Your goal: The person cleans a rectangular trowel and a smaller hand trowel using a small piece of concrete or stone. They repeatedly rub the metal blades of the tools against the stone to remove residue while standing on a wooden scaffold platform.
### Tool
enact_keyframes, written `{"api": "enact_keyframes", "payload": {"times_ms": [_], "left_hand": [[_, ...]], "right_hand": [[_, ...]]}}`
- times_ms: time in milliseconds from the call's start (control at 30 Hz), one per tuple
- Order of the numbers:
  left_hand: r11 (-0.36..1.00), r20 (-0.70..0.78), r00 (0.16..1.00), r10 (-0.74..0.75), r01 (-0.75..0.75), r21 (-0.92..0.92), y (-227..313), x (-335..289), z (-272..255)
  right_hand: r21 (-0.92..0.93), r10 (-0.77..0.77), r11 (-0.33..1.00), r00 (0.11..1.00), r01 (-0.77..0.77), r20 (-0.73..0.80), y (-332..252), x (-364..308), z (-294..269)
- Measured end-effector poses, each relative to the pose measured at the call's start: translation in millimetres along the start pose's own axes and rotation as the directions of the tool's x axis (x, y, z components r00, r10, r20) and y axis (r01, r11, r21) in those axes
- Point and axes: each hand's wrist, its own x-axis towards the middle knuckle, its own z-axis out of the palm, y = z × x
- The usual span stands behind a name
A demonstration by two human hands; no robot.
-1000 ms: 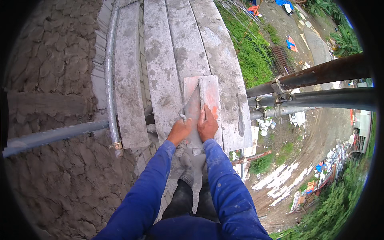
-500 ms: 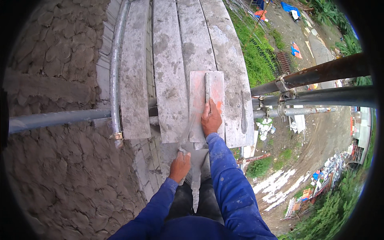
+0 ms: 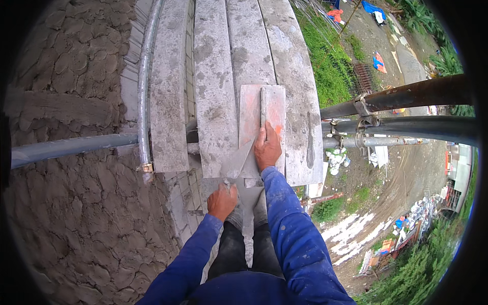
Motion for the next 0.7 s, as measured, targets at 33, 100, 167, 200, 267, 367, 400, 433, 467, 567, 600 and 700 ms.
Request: {"api": "enact_keyframes", "payload": {"times_ms": [33, 100, 167, 200, 267, 367, 400, 433, 467, 567, 600, 700], "left_hand": [[1.000, -0.017, 1.000, 0.009, -0.009, 0.006, 6, 13, -4], [0.998, -0.029, 0.997, 0.069, -0.069, 0.015, 35, 54, -38], [0.998, -0.041, 0.997, 0.061, -0.061, 0.009, 42, 68, -46], [0.998, -0.051, 0.997, 0.066, -0.066, 0.003, 48, 73, -49], [0.999, -0.010, 1.000, 0.014, -0.014, -0.029, 18, 21, -22], [1.000, 0.006, 1.000, -0.018, 0.018, 0.003, 11, 13, -20], [0.999, 0.007, 0.999, -0.036, 0.036, 0.016, 14, 14, -25], [1.000, -0.011, 1.000, -0.010, 0.011, 0.028, 22, 30, -32], [0.999, -0.036, 0.999, 0.014, -0.013, 0.037, 37, 56, -47], [0.999, -0.047, 0.999, -0.005, 0.008, 0.050, 34, 47, -47], [0.999, -0.042, 0.999, -0.024, 0.026, 0.045, 29, 36, -40], [0.997, -0.034, 0.999, -0.029, 0.031, 0.069, 13, 10, -25]], "right_hand": [[-0.010, -0.004, 1.000, 1.000, 0.004, 0.006, -1, 0, 0], [-0.005, 0.031, 1.000, 0.999, -0.031, 0.033, -11, -2, 1], [0.002, 0.038, 0.999, 0.999, -0.038, 0.028, -10, -4, 1], [0.006, 0.026, 1.000, 1.000, -0.027, 0.010, -6, -4, 2], [0.014, 0.022, 1.000, 1.000, -0.022, -0.008, -1, 0, 0], [0.012, 0.024, 1.000, 1.000, -0.023, -0.021, -2, 2, -2], [0.017, 0.011, 1.000, 1.000, -0.011, -0.021, -3, 1, -1], [0.021, -0.002, 1.000, 1.000, 0.002, -0.022, -4, -1, 0], [0.010, 0.013, 1.000, 1.000, -0.013, -0.003, -5, -4, 1], [-0.006, 0.044, 0.999, 0.999, -0.044, 0.007, -10, -3, 0], [-0.003, 0.038, 0.999, 0.999, -0.038, -0.010, -9, -1, -3], [-0.007, 0.029, 1.000, 0.999, -0.030, -0.030, -6, 2, -5]]}}
